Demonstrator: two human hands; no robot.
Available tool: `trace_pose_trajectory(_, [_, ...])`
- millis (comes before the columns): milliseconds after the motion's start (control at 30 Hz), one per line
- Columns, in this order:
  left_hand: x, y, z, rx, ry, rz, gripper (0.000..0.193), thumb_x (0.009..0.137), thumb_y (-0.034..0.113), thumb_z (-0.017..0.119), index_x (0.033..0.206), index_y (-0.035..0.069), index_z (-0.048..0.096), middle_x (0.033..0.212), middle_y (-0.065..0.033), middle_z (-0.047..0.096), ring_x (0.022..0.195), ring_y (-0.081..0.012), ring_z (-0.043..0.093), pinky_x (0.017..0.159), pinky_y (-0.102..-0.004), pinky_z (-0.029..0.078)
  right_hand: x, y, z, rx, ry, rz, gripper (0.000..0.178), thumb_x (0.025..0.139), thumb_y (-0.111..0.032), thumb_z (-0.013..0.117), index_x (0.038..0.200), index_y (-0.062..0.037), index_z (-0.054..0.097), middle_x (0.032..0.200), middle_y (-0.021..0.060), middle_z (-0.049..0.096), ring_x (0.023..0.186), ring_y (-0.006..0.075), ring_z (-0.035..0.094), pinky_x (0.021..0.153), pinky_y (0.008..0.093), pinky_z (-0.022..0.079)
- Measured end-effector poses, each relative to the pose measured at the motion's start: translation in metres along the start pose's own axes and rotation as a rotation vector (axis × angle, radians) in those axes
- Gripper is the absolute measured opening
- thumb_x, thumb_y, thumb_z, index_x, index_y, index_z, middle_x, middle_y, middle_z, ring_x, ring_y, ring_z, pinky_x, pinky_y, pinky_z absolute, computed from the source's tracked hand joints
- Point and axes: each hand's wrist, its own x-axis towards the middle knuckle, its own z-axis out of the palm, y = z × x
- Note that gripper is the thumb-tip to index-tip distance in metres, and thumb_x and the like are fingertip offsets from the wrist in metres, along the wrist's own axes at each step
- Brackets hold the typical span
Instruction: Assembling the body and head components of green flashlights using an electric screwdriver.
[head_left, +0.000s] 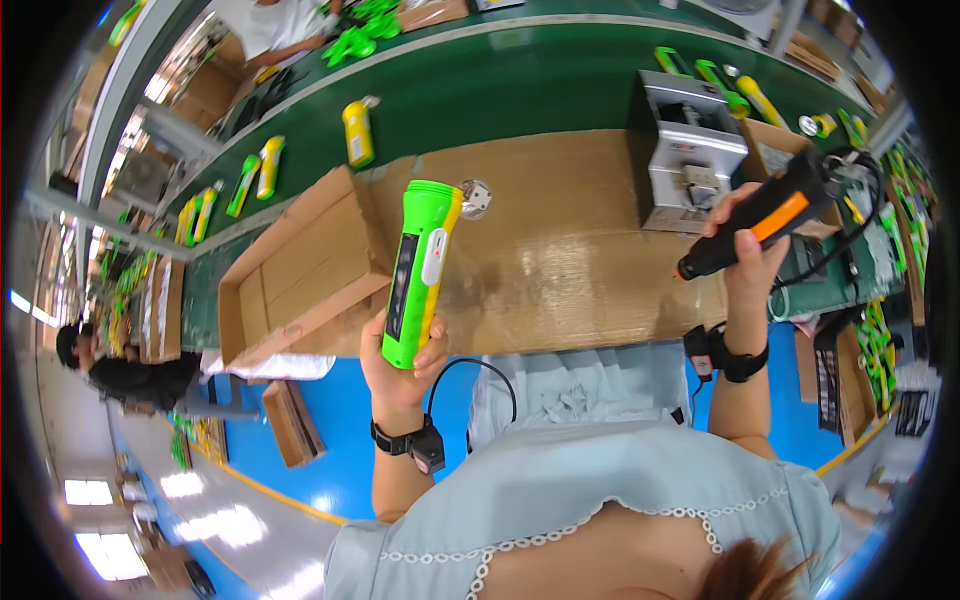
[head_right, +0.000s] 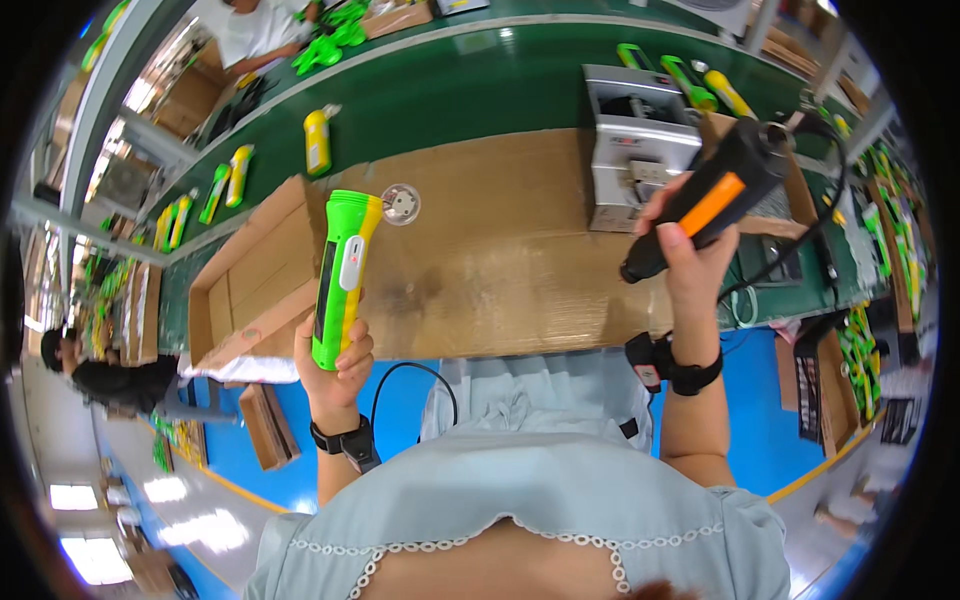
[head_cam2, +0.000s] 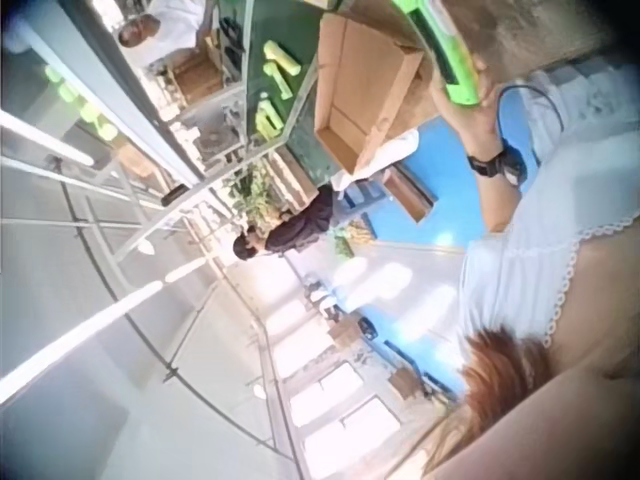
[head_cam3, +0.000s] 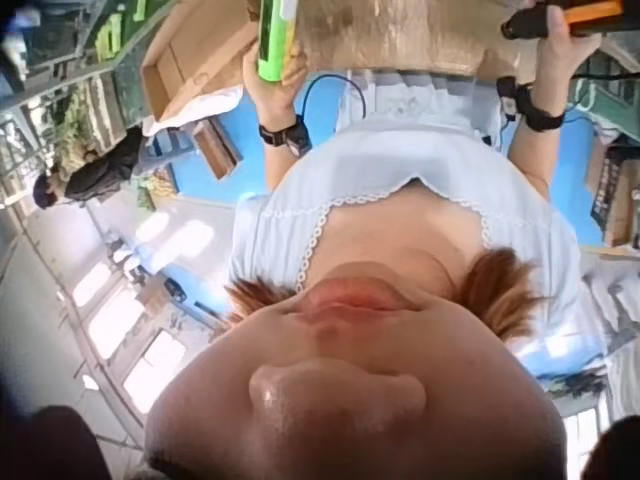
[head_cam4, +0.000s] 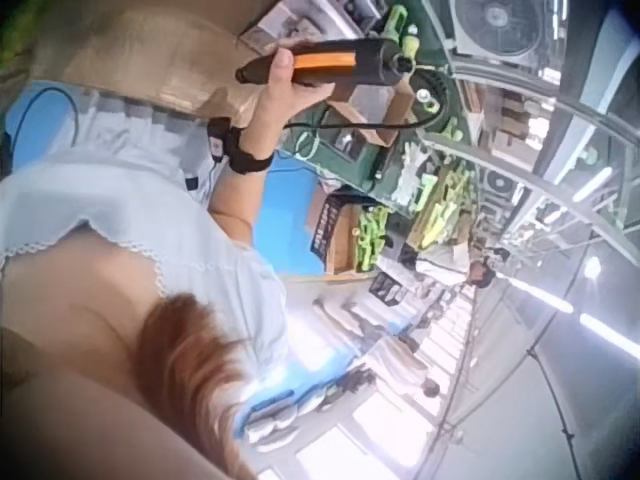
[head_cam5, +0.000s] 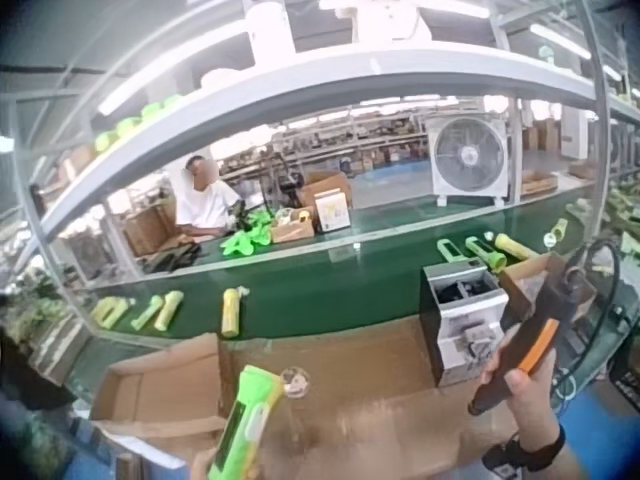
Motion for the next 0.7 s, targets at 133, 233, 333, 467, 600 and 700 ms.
trace_pose_trajectory(133, [-0.044,0.001,-0.005,0.149,0.044,0.207,0.054,0.088,0.039,0.042,0.123,-0.002,0.045,0.091,-0.0243,0.056,0.054,-0.0187,0.047,0.044,-0.0250,0.037,0.011,0.013,0.000,0.062,-0.025,-0.046,0.042,0.079,-0.023,0.068,0.106,0.0032,0.048,0.084,0.0118,0.056,0.071,0.0195,0.057,0.064,0.0298,0.049])
trace_pose_trajectory(233, [-0.054,-0.004,-0.005,0.698,0.254,0.411,0.057,0.087,0.042,0.047,0.126,0.001,0.042,0.097,-0.0198,0.057,0.064,-0.0199,0.055,0.050,-0.0260,0.039,0.015,0.020,0.004,0.090,-0.042,-0.052,0.040,0.080,-0.020,0.066,0.106,0.0041,0.048,0.086,0.0124,0.055,0.072,0.0198,0.057,0.065,0.0303,0.049])
trace_pose_trajectory(333, [-0.038,-0.020,0.000,1.088,0.384,0.471,0.059,0.085,0.041,0.051,0.127,0.001,0.042,0.095,-0.0125,0.060,0.068,-0.0149,0.057,0.058,-0.0249,0.044,0.014,0.021,0.009,0.069,-0.013,-0.084,0.035,0.081,-0.015,0.065,0.105,0.0041,0.049,0.086,0.0125,0.056,0.073,0.0194,0.058,0.065,0.0296,0.049])
trace_pose_trajectory(467, [0.011,-0.058,-0.007,1.201,0.311,0.350,0.051,0.092,0.035,0.041,0.129,0.001,0.041,0.094,-0.0114,0.064,0.086,-0.0173,0.060,0.075,-0.0274,0.046,0.020,0.002,0.014,-0.015,0.105,-0.165,0.029,0.082,-0.011,0.065,0.102,0.0028,0.050,0.084,0.0143,0.061,0.068,0.0187,0.059,0.063,0.0295,0.050])
trace_pose_trajectory(600, [0.065,-0.087,-0.029,1.277,0.130,0.171,0.043,0.094,0.015,0.038,0.133,-0.004,0.035,0.106,-0.0135,0.056,0.085,-0.0215,0.059,0.084,-0.0319,0.045,0.041,-0.020,0.004,-0.160,0.092,-0.286,0.038,0.084,-0.024,0.064,0.104,0.0047,0.048,0.092,0.0202,0.061,0.068,0.0225,0.059,0.062,0.0329,0.050])
trace_pose_trajectory(700, [0.098,-0.118,-0.007,1.822,0.033,0.695,0.045,0.088,0.008,0.046,0.132,0.003,0.040,0.104,-0.0193,0.051,0.075,-0.0304,0.058,0.077,-0.0363,0.048,0.062,-0.031,-0.005,-0.112,0.117,-0.321,0.036,0.085,-0.024,0.064,0.105,0.0025,0.049,0.083,0.0158,0.058,0.066,0.0225,0.058,0.061,0.0344,0.050])
